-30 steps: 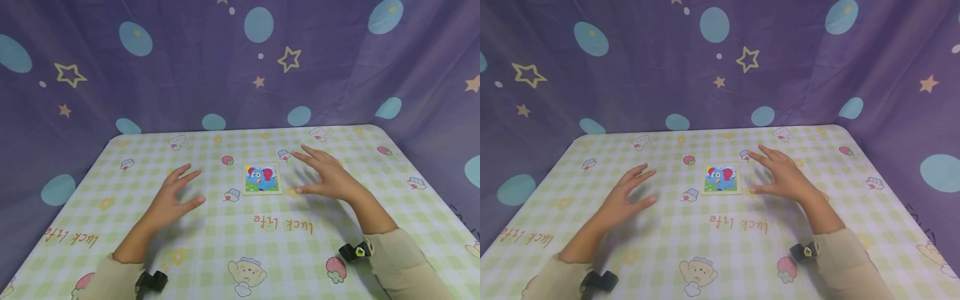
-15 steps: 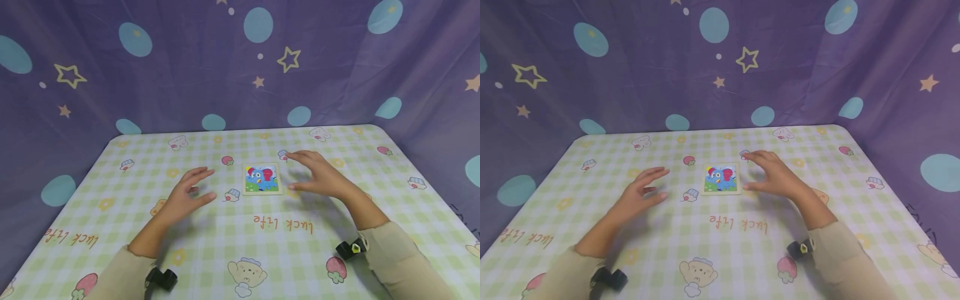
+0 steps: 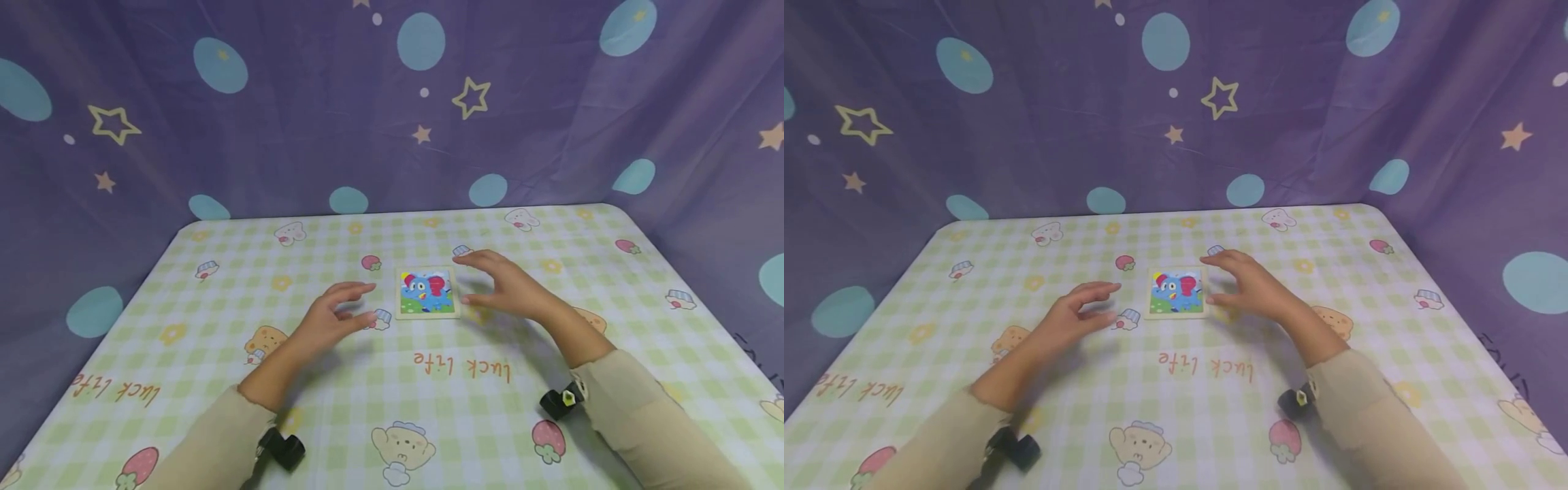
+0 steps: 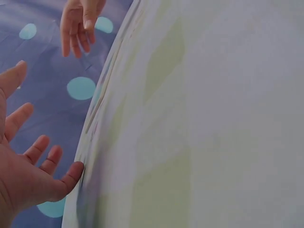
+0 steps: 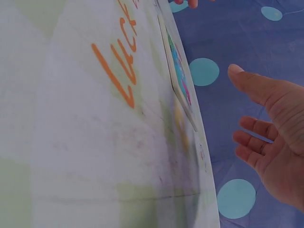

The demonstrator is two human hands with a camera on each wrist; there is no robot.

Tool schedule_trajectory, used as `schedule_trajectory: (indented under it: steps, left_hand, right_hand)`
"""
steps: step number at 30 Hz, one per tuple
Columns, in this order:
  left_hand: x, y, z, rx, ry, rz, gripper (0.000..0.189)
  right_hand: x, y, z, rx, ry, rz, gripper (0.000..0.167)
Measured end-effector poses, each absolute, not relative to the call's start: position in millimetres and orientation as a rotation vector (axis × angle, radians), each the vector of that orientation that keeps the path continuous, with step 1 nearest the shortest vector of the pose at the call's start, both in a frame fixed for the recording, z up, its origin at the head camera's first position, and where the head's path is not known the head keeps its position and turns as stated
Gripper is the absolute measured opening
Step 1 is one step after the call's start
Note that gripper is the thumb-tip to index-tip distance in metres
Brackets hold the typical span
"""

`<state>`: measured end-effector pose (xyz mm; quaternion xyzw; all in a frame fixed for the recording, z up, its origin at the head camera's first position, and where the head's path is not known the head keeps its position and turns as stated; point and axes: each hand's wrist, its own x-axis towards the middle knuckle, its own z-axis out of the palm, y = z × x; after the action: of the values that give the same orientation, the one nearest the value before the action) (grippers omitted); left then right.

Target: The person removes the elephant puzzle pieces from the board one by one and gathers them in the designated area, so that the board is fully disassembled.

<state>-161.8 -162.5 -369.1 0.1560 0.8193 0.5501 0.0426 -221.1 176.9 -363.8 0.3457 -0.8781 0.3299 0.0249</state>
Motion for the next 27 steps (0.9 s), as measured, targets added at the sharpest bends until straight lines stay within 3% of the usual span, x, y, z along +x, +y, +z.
schedule_trajectory:
  steps: [27]
  left_hand:
    - [-194,-125,-374,0.217,2.43,1.64,0.048]
  right_hand:
    - [-242,155,-376,1.001,-2.743,1.171,0.049]
